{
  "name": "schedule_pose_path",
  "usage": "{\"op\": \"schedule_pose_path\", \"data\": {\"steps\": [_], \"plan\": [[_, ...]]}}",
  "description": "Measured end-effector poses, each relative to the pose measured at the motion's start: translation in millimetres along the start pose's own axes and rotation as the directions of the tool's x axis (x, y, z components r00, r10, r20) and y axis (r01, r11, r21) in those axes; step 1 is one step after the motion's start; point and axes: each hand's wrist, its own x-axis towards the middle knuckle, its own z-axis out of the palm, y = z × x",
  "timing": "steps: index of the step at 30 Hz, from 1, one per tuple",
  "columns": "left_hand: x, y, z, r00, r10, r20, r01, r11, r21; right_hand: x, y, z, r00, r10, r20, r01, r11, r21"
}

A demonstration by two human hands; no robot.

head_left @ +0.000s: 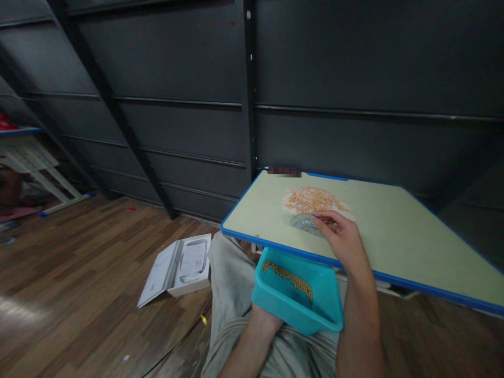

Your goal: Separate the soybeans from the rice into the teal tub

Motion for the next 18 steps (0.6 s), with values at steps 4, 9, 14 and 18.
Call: {"op": "schedule_pose_path", "data": {"steps": [4,9,14,18], "plan": [[-2,1,-7.0,1.000,-0.019,-0.023,0.020,1.000,0.018,2,6,-2,0.979,-0.011,-0.202,0.011,1.000,-0.002],[0,2,-9.4,1.000,-0.016,-0.017,0.016,1.000,-0.007,4,13,-3,0.964,0.000,-0.265,-0.007,1.000,-0.024],[-3,3,-4.7,0.999,-0.034,-0.005,0.034,0.999,0.015,4,16,-4,0.951,0.020,-0.308,-0.031,0.999,-0.030],[1,2,-15.0,0.999,-0.026,0.037,0.024,0.999,0.048,4,16,-5,0.953,0.019,-0.301,-0.035,0.998,-0.047]]}}
